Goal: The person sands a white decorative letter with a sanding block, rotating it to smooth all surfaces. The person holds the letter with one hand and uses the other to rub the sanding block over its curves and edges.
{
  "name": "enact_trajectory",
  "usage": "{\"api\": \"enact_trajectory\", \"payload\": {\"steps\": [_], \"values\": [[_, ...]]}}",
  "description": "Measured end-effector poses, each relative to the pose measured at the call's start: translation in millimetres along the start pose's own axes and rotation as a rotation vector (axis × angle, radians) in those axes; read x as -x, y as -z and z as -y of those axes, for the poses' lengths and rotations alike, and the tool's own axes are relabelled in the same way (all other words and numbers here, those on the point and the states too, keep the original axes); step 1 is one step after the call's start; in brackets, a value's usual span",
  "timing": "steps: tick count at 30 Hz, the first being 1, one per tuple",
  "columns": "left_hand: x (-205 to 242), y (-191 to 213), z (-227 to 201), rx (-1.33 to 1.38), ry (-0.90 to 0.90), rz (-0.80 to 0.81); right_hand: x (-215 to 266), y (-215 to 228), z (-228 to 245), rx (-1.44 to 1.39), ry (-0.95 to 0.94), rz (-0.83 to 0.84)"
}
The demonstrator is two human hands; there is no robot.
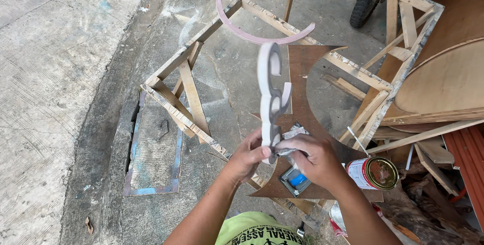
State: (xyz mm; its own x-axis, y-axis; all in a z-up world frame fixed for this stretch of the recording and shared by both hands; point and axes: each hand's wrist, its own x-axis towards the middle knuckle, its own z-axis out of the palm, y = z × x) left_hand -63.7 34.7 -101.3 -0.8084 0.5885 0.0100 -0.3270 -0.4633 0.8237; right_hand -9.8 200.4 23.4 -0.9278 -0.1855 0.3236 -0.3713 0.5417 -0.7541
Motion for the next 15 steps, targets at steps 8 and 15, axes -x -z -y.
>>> {"api": "enact_trajectory", "payload": {"steps": [8,15], "values": [[2.3,-18.1,-14.5,-0.154,-0.105,0.008,-12.9,-12.8,9.1,-0.096,-0.528,0.151],[9.9,-33.3,-40.0,-0.422,-0.154,0.040,16.3,-46.5,-58.4,-0.103,-0.344,-0.044]]}}
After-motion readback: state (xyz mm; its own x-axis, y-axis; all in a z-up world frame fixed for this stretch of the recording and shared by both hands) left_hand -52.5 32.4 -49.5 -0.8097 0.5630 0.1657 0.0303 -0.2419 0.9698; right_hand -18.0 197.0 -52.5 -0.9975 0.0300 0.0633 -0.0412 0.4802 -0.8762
